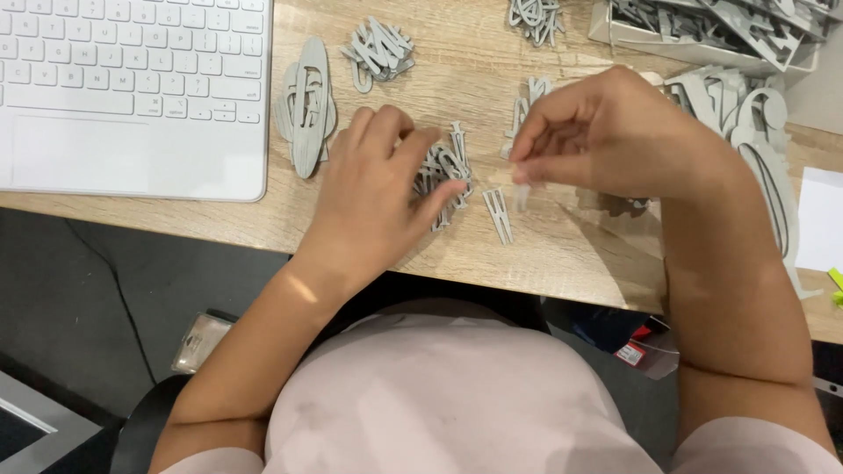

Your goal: Sorting and organizing small grey foam cutouts of letters and shapes on a wooden desk.

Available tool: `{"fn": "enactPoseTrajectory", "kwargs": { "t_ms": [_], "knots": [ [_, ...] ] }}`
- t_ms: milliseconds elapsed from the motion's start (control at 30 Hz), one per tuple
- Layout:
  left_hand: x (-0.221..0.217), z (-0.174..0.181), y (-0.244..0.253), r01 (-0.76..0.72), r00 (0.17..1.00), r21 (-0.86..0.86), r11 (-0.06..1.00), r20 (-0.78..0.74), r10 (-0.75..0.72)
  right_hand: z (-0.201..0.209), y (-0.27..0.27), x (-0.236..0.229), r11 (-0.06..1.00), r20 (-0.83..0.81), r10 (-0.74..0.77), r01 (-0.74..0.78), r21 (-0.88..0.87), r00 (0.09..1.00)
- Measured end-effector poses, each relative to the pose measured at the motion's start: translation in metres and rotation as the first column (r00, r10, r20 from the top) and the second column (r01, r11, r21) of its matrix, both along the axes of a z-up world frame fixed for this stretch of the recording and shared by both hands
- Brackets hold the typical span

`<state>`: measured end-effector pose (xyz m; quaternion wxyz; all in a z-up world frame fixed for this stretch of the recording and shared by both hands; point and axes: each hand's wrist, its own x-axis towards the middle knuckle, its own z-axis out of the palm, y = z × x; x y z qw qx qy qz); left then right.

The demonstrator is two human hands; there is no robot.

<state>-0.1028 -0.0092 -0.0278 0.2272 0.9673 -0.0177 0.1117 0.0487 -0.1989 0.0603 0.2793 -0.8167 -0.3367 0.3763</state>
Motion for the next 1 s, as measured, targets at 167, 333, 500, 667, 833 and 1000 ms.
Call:
{"fn": "enactPoseTrajectory", "kwargs": {
  "t_ms": [167, 333, 500, 667, 833, 1000],
  "knots": [
    [0.007, 0.001, -0.008, 0.000, 0.999, -0.011, 1.000, -0.038, -0.001, -0.004, -0.003, 0.001, 0.912, 0.090, 0.206, -0.158, -0.380, 0.974],
    [0.007, -0.004, -0.005, 0.032, 0.995, -0.065, 0.997, 0.097, -0.026, -0.013, -0.007, 0.001, 0.849, 0.161, 0.342, -0.231, -0.476, 0.926],
    [0.005, -0.008, -0.004, 0.116, 0.946, -0.032, 0.993, 0.307, -0.100, -0.001, -0.009, -0.003, 0.994, 0.303, 0.054, -0.023, -0.103, 0.952],
    [0.004, 0.002, -0.008, 0.157, 0.919, -0.040, 0.987, 0.371, -0.131, -0.037, 0.002, -0.012, 0.944, 0.085, -0.128, 0.095, 0.317, 0.988],
    [-0.001, -0.005, 0.002, 0.123, 0.939, -0.021, 0.992, 0.327, -0.109, -0.013, 0.009, -0.018, 0.944, -0.058, -0.116, 0.128, 0.305, 0.992],
    [-0.018, 0.000, 0.026, -0.063, 0.976, 0.000, 0.998, 0.207, 0.061, -0.015, 0.014, -0.025, 0.988, -0.060, 0.109, -0.115, -0.107, 0.992]
  ]
}}
